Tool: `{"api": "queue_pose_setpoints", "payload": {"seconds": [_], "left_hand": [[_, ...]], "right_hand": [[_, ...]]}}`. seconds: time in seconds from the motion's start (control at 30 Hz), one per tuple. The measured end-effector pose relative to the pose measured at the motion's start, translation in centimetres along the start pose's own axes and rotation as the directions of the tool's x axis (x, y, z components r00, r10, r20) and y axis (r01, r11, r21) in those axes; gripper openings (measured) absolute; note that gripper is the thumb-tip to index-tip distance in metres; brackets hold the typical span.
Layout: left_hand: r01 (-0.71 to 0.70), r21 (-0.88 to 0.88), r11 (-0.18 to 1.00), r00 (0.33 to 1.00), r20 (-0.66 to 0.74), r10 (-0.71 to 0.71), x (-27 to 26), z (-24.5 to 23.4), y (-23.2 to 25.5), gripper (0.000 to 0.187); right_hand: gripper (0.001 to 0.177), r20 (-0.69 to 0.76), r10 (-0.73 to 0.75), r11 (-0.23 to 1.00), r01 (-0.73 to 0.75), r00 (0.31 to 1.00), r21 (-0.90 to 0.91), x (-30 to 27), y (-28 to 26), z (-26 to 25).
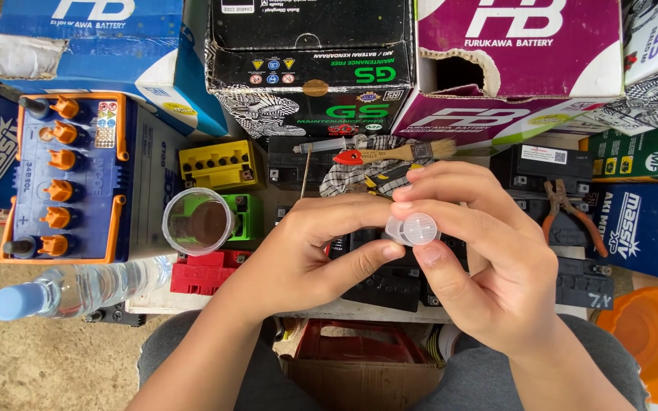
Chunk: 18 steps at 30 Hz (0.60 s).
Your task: Refilling lead-acid battery cells with liquid using a syringe and pliers for maintenance
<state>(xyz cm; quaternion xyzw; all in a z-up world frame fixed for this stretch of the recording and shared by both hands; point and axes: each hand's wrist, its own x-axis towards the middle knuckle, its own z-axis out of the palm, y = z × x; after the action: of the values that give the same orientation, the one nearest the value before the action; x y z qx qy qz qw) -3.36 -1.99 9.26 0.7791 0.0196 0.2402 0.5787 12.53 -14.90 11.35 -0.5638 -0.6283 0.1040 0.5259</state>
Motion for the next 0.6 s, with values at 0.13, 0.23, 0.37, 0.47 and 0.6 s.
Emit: {"api": "queue_pose_setpoints", "payload": {"seconds": [0.13,0.23,0.37,0.47,0.6], "left_hand": [[-0.01,0.007,1.0,1.0,-0.01,0.01,0.02,0.16,-0.05,0.029],[-0.026,0.019,0.999,1.0,-0.018,0.026,0.1,0.29,-0.01,0.027],[-0.014,0.019,1.0,1.0,-0.013,0.015,0.29,0.36,-0.07,0.028],[-0.036,0.02,0.999,0.999,-0.034,0.036,0.11,0.67,-0.24,0.029],[-0.049,0.029,0.998,0.998,-0.023,0.05,0.12,0.47,-0.17,0.028]], "right_hand": [[0.018,0.001,0.011,1.0,-0.011,1.0,0.006,0.11,-0.13,-0.16],[0.017,-0.004,0.015,1.0,-0.015,1.0,0.005,0.03,-0.08,-0.29],[0.019,-0.002,0.031,0.999,-0.031,1.0,0.013,0.06,0.04,-0.42],[0.017,-0.006,0.026,0.999,-0.025,1.0,0.025,0.02,-0.05,-0.52],[0.017,-0.005,0.032,0.999,-0.032,0.999,0.042,0.09,-0.17,-0.55]]}}
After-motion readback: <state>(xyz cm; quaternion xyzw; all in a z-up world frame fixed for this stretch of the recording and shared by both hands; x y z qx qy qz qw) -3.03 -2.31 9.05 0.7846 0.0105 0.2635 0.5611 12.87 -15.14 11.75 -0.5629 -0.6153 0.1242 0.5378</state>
